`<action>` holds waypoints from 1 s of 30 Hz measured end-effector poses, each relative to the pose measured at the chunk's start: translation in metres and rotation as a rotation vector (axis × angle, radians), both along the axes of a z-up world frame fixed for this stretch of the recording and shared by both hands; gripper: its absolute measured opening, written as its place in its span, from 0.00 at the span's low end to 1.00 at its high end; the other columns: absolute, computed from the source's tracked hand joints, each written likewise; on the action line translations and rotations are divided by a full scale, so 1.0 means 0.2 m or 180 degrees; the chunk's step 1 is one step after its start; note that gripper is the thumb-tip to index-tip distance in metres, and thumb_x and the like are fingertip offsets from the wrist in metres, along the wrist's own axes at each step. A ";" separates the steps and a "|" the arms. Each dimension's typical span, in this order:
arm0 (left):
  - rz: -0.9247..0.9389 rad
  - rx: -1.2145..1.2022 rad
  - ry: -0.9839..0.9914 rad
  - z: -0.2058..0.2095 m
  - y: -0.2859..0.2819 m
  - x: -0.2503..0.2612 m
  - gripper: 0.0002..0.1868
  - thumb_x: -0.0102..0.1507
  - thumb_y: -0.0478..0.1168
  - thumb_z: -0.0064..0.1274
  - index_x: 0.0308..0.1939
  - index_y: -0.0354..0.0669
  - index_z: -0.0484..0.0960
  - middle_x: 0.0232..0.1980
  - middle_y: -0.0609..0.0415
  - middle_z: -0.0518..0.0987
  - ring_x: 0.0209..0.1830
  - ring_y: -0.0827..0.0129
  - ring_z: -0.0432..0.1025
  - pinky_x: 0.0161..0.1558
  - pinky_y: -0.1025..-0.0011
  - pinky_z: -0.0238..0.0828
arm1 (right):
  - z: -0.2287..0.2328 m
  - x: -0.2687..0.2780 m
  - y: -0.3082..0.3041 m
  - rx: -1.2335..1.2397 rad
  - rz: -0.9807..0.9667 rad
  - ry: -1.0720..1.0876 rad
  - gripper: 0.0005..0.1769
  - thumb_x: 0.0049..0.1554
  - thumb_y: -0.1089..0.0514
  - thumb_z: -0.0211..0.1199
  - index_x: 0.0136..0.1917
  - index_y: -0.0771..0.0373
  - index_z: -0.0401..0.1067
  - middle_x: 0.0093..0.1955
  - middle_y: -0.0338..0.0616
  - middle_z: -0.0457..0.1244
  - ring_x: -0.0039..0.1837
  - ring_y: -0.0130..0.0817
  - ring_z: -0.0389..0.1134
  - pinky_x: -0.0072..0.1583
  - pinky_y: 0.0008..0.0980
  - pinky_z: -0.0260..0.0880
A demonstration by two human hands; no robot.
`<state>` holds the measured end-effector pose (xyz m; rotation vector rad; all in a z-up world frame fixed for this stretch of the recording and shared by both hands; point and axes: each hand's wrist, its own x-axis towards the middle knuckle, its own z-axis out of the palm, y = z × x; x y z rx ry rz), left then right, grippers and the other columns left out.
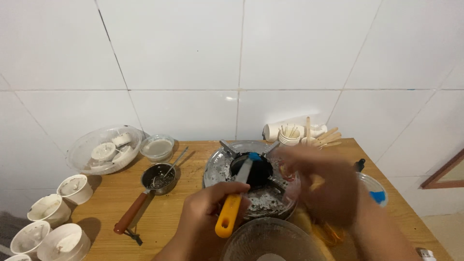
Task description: Melt wax in a small metal cup over a portable burner and use scissors for preparation
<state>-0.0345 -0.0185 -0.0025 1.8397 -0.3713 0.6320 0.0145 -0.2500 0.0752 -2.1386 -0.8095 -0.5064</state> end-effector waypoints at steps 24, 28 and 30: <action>0.0705 -0.1359 0.0463 0.03 -0.04 -0.01 0.17 0.63 0.43 0.49 0.43 0.36 0.89 0.34 0.47 0.88 0.33 0.67 0.84 0.40 0.75 0.74 | -0.04 0.20 -0.26 -0.1069 -0.2144 0.2606 0.15 0.61 0.53 0.48 0.39 0.57 0.73 0.33 0.43 0.72 0.31 0.36 0.73 0.43 0.36 0.68; 0.0613 -0.1186 0.0209 -0.01 -0.03 0.01 0.15 0.65 0.42 0.48 0.45 0.38 0.87 0.33 0.48 0.86 0.33 0.70 0.82 0.40 0.76 0.74 | -0.15 0.24 -0.31 -0.1871 -0.1587 0.2821 0.11 0.59 0.57 0.46 0.36 0.53 0.66 0.33 0.37 0.72 0.27 0.27 0.69 0.38 0.29 0.66; 0.0613 -0.1193 0.0407 0.02 -0.04 0.00 0.16 0.65 0.42 0.47 0.45 0.36 0.87 0.38 0.49 0.86 0.35 0.69 0.82 0.42 0.75 0.74 | -0.20 0.27 -0.32 -0.2231 -0.0940 0.2173 0.12 0.47 0.60 0.50 0.27 0.53 0.73 0.28 0.35 0.68 0.34 0.29 0.64 0.39 0.34 0.59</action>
